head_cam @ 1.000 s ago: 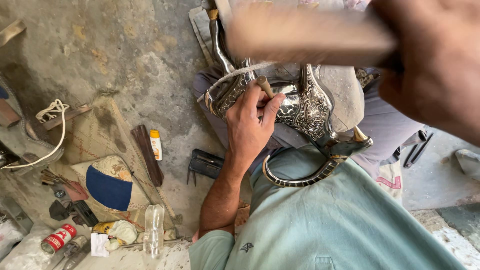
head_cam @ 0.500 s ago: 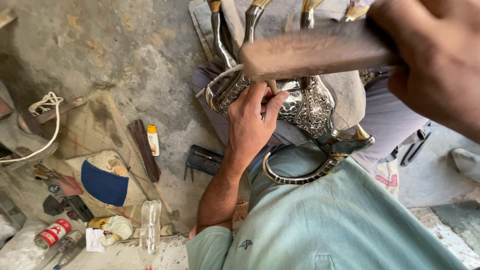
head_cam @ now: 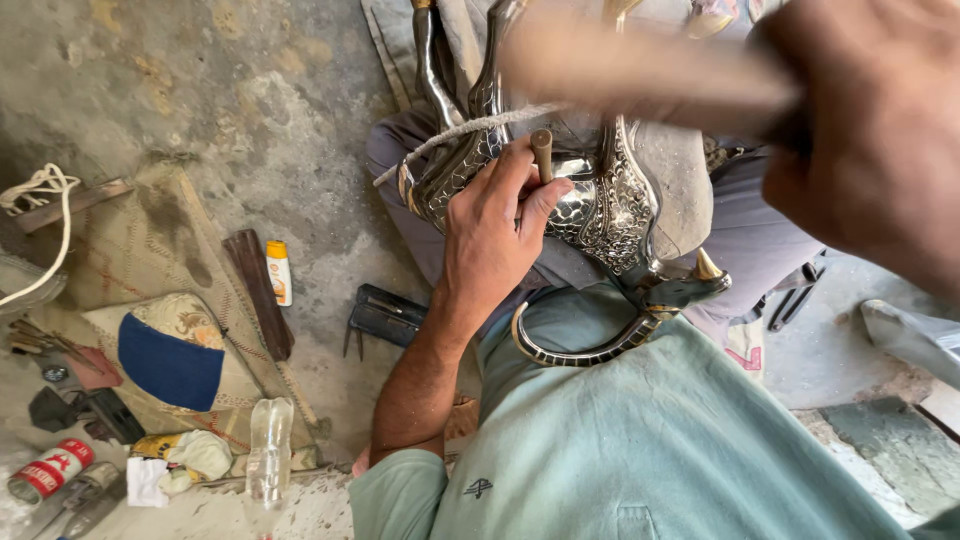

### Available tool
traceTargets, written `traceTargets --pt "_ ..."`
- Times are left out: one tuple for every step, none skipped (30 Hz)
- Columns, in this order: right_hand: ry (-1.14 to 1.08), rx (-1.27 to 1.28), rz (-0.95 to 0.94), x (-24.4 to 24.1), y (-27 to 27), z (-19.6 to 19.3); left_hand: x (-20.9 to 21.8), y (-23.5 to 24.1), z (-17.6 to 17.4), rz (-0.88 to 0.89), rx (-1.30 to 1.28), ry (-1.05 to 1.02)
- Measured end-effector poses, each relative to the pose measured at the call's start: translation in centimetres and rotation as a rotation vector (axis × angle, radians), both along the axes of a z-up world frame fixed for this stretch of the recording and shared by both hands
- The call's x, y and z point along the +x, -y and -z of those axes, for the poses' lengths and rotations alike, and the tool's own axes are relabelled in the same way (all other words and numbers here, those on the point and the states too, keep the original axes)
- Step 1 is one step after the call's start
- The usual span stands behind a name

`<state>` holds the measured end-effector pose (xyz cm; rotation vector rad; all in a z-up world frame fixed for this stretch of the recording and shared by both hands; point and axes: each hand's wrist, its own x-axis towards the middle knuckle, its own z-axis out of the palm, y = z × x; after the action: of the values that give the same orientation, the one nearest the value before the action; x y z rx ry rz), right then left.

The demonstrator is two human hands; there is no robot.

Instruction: The person sits on the floor and uses a hammer and chisel to shape or emboss a silver-colored metal object with multiple curved legs. The object is held steady on the lap while the person repeatedly strikes the chisel to create surface patterns.

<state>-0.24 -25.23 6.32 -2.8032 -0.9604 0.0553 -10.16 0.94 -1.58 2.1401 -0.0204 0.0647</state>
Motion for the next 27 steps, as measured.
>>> traceTargets --pt "-0.025 0.017 0.011 -0.1 0.0 0.1 0.0 0.0 0.0 0.004 0.002 0.004" --pt "-0.106 0.125 0.033 0.0 0.0 0.2 0.0 -0.1 0.0 0.009 0.005 0.009" --pt "-0.122 0.107 0.039 0.0 0.1 0.2 0.0 -0.1 0.1 0.015 0.007 0.016" --pt "-0.137 0.09 0.045 0.0 0.0 0.3 0.0 -0.1 0.1 0.017 0.013 0.016" --pt "-0.083 -0.052 0.032 0.0 0.0 0.3 0.1 -0.1 0.2 0.017 0.018 0.023" --pt "-0.077 -0.064 0.031 0.1 0.0 0.2 0.2 -0.1 0.3 0.017 0.024 0.029" --pt "-0.077 -0.076 0.03 0.0 -0.1 0.0 0.2 -0.2 0.3 0.022 0.015 0.021" --pt "-0.128 0.042 0.041 0.0 0.0 -0.3 0.1 -0.3 0.3 0.028 0.006 0.012" --pt "-0.118 0.019 0.037 0.0 0.0 -0.5 0.4 -0.4 0.4 0.036 -0.004 0.015" --pt "-0.109 -0.004 0.033 -0.1 0.0 -0.7 0.3 -0.3 0.4 0.036 0.018 0.01" --pt "-0.041 -0.164 0.014 0.0 -0.4 -0.7 0.5 -0.2 0.4 0.035 0.043 0.014" --pt "0.028 -0.324 -0.002 0.0 -0.7 -0.8 0.8 -0.2 0.4 0.033 0.068 0.018" --pt "-0.036 -0.188 0.052 -0.1 -0.7 -1.1 0.8 -0.2 0.4 0.043 0.054 0.026" --pt "-0.1 -0.053 0.105 -0.2 -0.6 -1.4 0.8 -0.3 0.5 0.053 0.04 0.035" --pt "-0.164 0.082 0.16 -0.3 -0.6 -1.6 1.0 -0.3 0.5 0.066 0.025 0.047" --pt "-0.081 -0.038 0.101 -0.3 -0.7 -1.7 1.1 -0.2 0.6 0.071 0.035 0.042" --pt "0.005 -0.156 0.042 -0.2 -0.8 -1.8 1.3 -0.2 0.6 0.076 0.046 0.04" --pt "0.091 -0.273 -0.016 -0.2 -0.9 -1.9 1.5 -0.1 0.5 0.081 0.058 0.038" --pt "0.071 -0.12 0.007 -0.3 -0.8 -2.1 1.9 -0.1 0.5 0.096 0.021 0.039" --pt "0.049 0.036 0.027 -0.5 -0.6 -2.5 2.2 -0.1 0.6 0.112 -0.015 0.041" --pt "0.004 0.202 0.06 -0.6 -0.7 -2.3 2.5 -0.2 0.5 0.127 -0.052 0.043" --pt "-0.033 0.365 0.078 -0.5 -0.6 -2.4 2.9 -0.2 0.6 0.135 -0.029 0.023" --pt "-0.105 0.54 0.117 -0.6 -0.7 -2.0 3.0 -0.2 0.7 0.145 -0.006 -0.003" --pt "-0.127 0.422 0.147 -0.9 -0.7 -1.7 3.0 -0.2 0.7 0.155 0.018 -0.03" --pt "-0.144 0.301 0.172 -1.1 -0.6 -1.2 3.0 -0.2 0.8 0.153 0.026 0.003" --pt "-0.101 -0.113 0.19 -1.6 -0.4 -0.9 2.9 -0.2 0.9 0.152 0.034 0.036" --pt "-0.054 -0.525 0.21 -2.1 -0.2 -0.6 2.9 -0.2 0.9 0.153 0.043 0.069"
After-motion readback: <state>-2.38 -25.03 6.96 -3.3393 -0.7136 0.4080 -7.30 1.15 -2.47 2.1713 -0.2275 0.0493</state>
